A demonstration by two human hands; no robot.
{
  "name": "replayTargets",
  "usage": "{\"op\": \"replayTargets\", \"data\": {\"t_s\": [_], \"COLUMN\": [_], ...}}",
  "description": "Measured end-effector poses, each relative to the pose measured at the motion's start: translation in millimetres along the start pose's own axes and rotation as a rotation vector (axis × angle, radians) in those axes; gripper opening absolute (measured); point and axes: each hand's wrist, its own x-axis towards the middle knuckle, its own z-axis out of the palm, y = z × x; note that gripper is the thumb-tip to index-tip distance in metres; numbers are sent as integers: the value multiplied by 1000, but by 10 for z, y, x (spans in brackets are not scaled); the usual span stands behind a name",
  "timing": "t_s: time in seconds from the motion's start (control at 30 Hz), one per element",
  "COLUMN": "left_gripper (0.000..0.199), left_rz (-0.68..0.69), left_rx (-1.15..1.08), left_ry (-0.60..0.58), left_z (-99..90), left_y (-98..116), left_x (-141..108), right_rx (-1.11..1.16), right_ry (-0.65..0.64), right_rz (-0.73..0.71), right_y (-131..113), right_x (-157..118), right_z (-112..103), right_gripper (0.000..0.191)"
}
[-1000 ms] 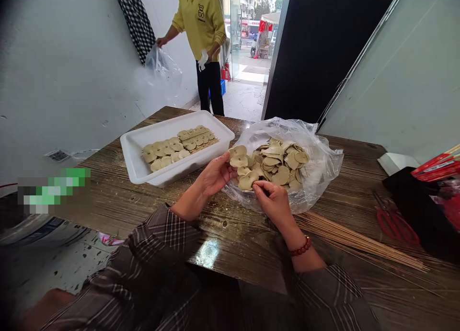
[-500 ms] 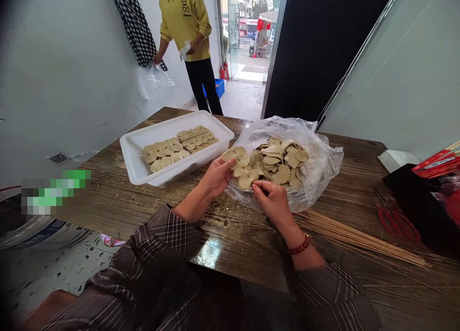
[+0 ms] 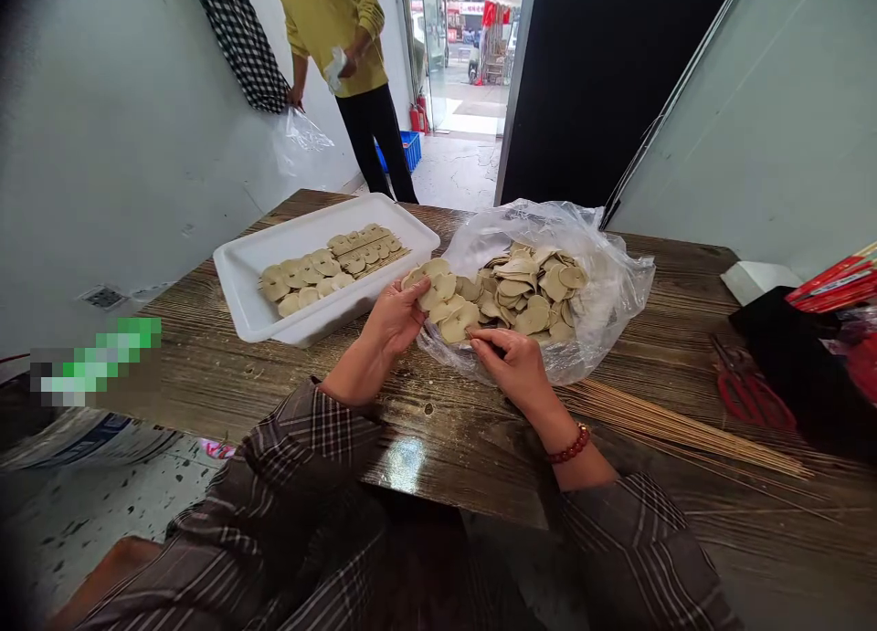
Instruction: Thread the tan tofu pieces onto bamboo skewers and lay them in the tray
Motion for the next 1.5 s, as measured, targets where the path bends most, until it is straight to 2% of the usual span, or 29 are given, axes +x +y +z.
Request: {"op": "replayTargets", "data": {"t_s": [0.2,0.67,0.87,1.03,1.33,1.5], "left_gripper": [12,20,19,16,31,36], "left_rz": [23,27,23,-23,-151,-209], "left_rx": [-1,7,51,81,62,64], "left_ry": [20,41,46,-22,-63,-151], "left_z": [-42,-64,-102,-100,-66,-58], "left_y": [66,-9,-16,3,-5,-60], "left_x": [33,23,47,36,-3,-57], "right_rx": [5,-15,16,100,161,191], "right_ry": [-16,21,-5,-71,37,40], "right_rz": [8,14,61,171,179,237], "right_y": [33,115,50,-9,9,121], "right_x": [-7,-25,-4,18,22,-5], "right_z": [-2,38,26,-10,-11,-38], "right_gripper": [23,23,25,30,30,35]}}
